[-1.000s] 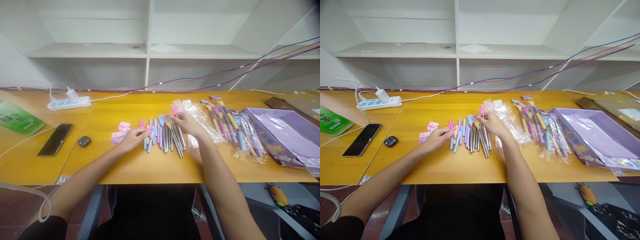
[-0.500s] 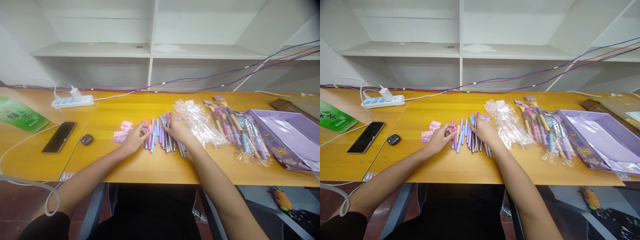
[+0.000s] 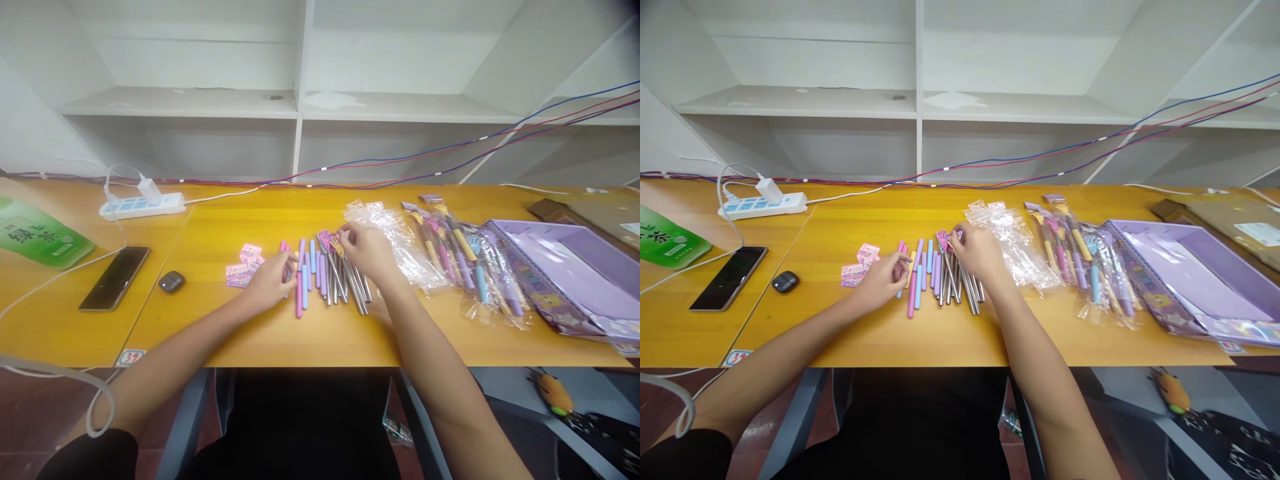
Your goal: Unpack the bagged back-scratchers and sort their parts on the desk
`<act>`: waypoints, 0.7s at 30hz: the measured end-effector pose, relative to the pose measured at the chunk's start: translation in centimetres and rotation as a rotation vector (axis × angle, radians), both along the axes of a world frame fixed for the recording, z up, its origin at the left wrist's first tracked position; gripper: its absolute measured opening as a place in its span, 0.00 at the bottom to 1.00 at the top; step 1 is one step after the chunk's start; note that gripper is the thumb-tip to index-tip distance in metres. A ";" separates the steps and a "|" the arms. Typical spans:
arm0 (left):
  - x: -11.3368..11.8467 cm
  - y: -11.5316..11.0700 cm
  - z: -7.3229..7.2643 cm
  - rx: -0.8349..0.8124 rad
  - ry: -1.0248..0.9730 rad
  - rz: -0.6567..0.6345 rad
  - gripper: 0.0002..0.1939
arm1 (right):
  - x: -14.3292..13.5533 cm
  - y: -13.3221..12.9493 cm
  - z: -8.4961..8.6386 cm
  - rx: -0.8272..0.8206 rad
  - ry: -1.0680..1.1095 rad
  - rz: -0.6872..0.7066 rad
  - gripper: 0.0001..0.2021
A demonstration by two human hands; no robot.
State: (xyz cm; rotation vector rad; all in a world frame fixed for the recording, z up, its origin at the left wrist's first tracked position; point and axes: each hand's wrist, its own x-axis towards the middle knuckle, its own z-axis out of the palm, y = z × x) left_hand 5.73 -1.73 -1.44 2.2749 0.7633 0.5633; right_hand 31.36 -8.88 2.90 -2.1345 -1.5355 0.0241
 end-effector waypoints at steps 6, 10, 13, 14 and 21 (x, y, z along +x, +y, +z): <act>-0.1 -1.0 0.2 0.092 0.035 -0.050 0.11 | 9.2 -3.5 3.6 0.083 -0.073 -0.336 0.16; 0.0 -1.2 0.1 0.091 0.043 -0.035 0.11 | 15.3 -5.7 2.1 -0.089 -0.096 -0.651 0.17; 0.0 -1.1 0.1 0.071 0.031 -0.031 0.10 | 17.7 -6.4 -0.3 -0.328 0.013 -0.696 0.15; 0.0 -1.1 0.1 0.066 0.025 -0.032 0.10 | 18.2 -6.5 -1.0 -0.388 0.051 -0.689 0.15; 0.0 -0.7 0.2 0.255 0.022 0.111 0.13 | 19.6 -6.5 -3.3 -0.397 0.024 -0.744 0.14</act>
